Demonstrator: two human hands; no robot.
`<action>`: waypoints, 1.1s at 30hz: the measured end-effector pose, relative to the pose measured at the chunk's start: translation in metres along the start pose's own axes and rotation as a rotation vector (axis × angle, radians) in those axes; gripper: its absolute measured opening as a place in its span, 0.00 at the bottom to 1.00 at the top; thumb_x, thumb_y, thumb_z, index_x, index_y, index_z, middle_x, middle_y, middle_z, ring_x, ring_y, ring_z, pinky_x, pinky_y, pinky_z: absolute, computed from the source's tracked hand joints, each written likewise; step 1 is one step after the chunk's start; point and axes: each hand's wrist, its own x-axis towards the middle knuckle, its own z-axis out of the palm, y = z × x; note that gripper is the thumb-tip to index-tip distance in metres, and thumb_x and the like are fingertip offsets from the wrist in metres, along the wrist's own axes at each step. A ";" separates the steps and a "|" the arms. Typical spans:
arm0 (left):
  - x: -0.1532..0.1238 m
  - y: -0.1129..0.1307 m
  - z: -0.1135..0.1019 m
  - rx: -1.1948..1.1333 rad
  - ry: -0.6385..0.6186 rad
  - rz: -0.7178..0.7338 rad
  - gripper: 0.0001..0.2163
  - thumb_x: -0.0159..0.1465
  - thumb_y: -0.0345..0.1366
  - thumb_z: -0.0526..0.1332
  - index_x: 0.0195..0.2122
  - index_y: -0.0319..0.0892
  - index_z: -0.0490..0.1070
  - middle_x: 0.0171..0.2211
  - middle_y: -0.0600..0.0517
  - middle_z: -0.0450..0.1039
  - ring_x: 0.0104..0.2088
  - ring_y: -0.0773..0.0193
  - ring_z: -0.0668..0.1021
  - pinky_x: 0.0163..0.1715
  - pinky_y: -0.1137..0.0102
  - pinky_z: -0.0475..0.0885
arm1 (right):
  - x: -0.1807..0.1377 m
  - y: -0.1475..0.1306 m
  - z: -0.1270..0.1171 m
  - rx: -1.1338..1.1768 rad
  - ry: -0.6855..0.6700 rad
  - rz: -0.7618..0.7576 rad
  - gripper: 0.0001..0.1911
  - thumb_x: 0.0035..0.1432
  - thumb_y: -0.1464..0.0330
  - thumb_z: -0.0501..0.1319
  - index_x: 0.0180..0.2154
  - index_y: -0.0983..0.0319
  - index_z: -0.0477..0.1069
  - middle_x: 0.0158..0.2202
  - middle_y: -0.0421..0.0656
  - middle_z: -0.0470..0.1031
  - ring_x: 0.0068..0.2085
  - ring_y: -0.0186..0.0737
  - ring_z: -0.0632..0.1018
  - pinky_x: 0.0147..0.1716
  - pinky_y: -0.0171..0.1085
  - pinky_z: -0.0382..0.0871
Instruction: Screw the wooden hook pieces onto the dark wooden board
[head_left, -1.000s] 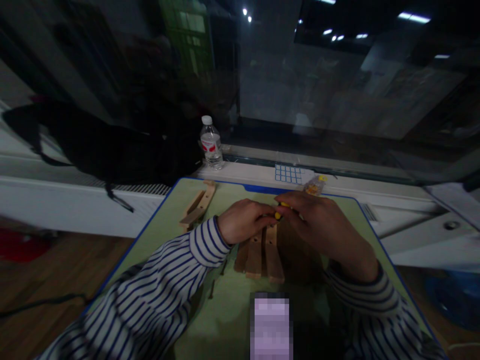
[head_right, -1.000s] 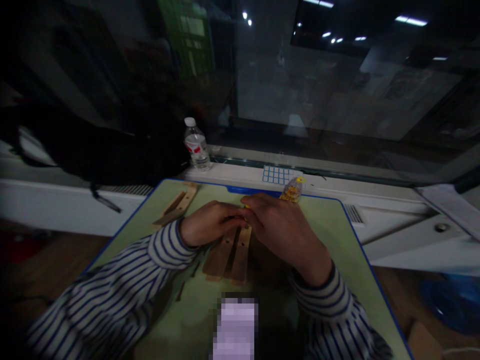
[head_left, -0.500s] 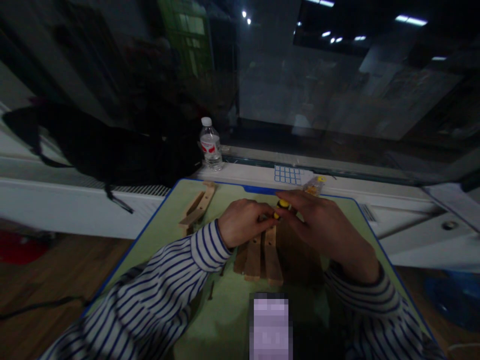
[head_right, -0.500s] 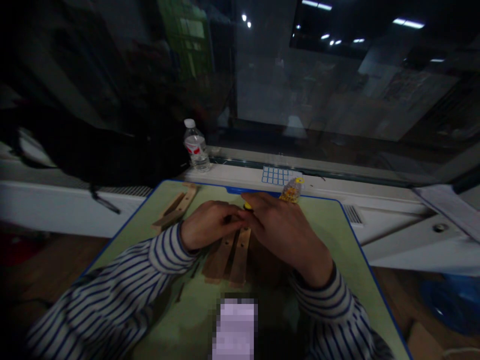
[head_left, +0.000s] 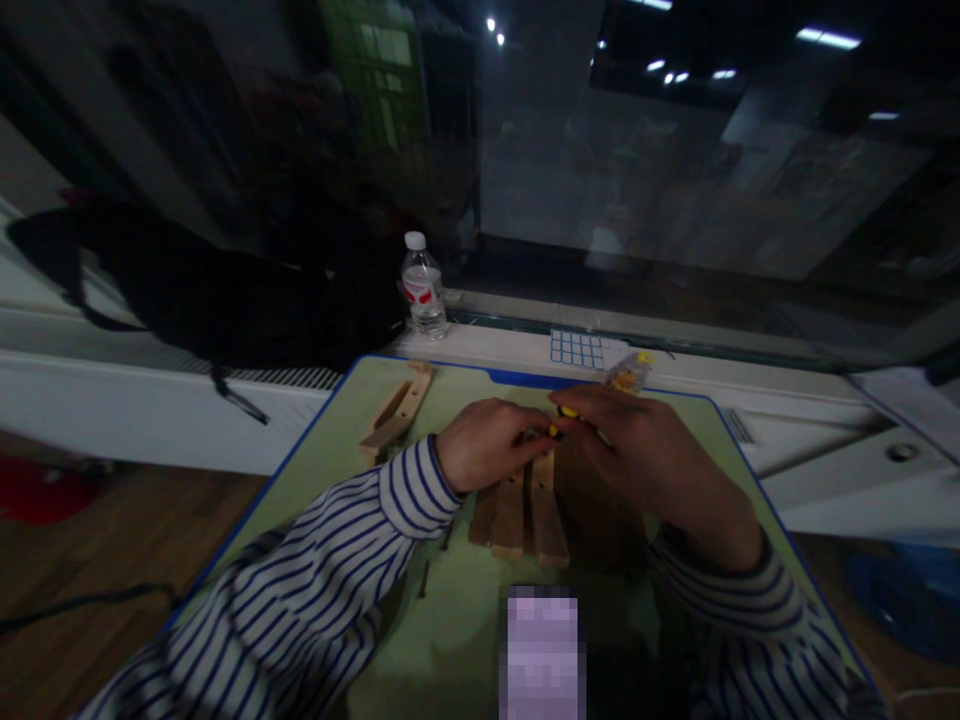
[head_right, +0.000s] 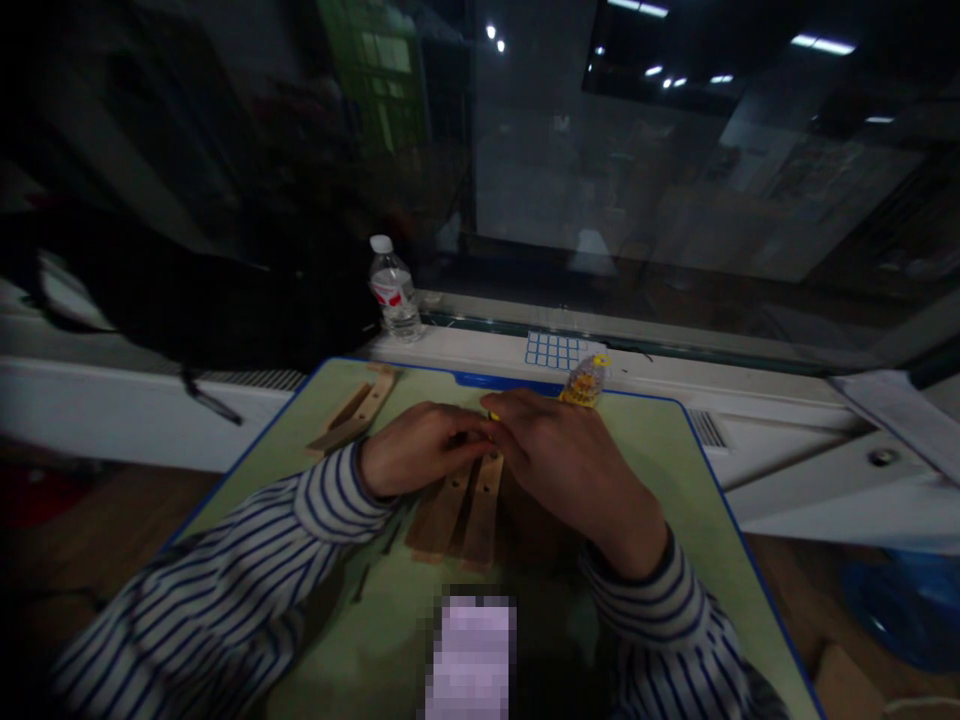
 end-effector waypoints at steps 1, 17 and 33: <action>0.000 -0.001 0.000 -0.012 -0.009 0.011 0.11 0.64 0.39 0.56 0.45 0.46 0.74 0.37 0.51 0.79 0.35 0.62 0.79 0.35 0.69 0.69 | 0.000 0.000 0.000 -0.003 0.003 0.001 0.17 0.64 0.66 0.51 0.51 0.61 0.69 0.49 0.47 0.76 0.47 0.46 0.77 0.45 0.47 0.72; -0.001 0.007 0.000 0.109 0.063 -0.100 0.13 0.63 0.46 0.56 0.42 0.48 0.75 0.32 0.52 0.79 0.33 0.60 0.78 0.31 0.70 0.67 | 0.001 0.000 0.000 -0.053 -0.012 0.018 0.17 0.64 0.66 0.50 0.51 0.62 0.69 0.48 0.48 0.76 0.48 0.47 0.76 0.46 0.48 0.71; -0.001 0.008 -0.001 0.051 0.052 -0.063 0.11 0.63 0.41 0.56 0.40 0.46 0.76 0.29 0.52 0.78 0.28 0.64 0.77 0.27 0.72 0.64 | -0.001 -0.002 -0.002 0.041 -0.034 -0.013 0.18 0.63 0.70 0.49 0.52 0.62 0.68 0.52 0.48 0.73 0.49 0.45 0.76 0.47 0.48 0.72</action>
